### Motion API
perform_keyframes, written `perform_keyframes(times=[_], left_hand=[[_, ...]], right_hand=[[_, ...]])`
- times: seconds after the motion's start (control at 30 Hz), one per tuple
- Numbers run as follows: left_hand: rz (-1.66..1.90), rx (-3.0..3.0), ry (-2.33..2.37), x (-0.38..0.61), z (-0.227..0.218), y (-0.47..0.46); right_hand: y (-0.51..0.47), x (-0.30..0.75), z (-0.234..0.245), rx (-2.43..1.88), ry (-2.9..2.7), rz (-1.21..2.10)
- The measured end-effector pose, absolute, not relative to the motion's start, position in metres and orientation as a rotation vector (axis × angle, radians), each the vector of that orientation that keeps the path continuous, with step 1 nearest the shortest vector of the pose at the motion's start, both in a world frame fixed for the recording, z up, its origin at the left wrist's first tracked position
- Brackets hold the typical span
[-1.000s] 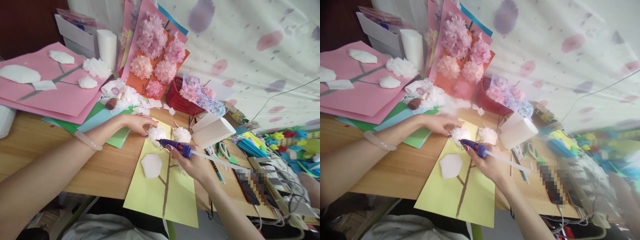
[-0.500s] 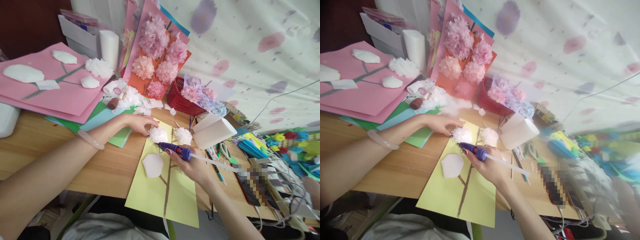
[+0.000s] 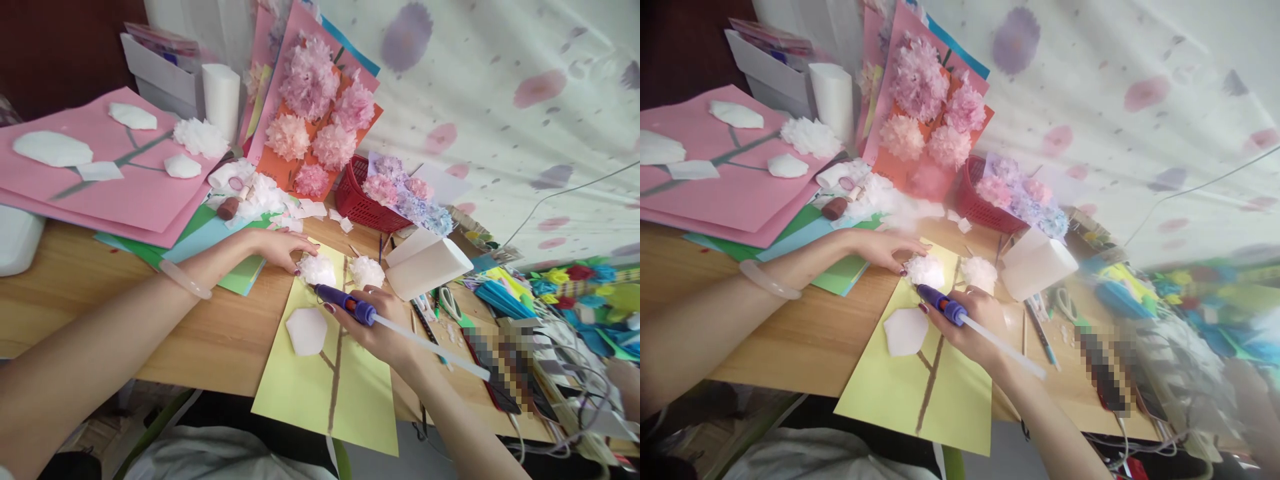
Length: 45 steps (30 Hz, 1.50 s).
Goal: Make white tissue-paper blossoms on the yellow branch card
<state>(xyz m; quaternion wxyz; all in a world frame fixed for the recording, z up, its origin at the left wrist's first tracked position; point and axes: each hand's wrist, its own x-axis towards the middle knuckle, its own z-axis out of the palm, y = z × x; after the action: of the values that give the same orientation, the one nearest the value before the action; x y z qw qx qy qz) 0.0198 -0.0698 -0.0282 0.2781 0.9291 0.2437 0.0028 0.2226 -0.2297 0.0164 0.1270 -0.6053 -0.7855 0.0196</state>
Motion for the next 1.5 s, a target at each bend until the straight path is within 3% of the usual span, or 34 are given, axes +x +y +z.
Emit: perform_keyframes(times=[0.33,1.5], left_hand=[[0.005,2.491,0.648,0.021,-0.029,-0.068],[-0.009,2.500,0.664,0.021,-0.029,-0.069]], right_hand=[[-0.238,0.239,0.019,-1.476,-2.627,-0.266],[-0.216,0.233,0.030,-1.725,-2.279,0.124]])
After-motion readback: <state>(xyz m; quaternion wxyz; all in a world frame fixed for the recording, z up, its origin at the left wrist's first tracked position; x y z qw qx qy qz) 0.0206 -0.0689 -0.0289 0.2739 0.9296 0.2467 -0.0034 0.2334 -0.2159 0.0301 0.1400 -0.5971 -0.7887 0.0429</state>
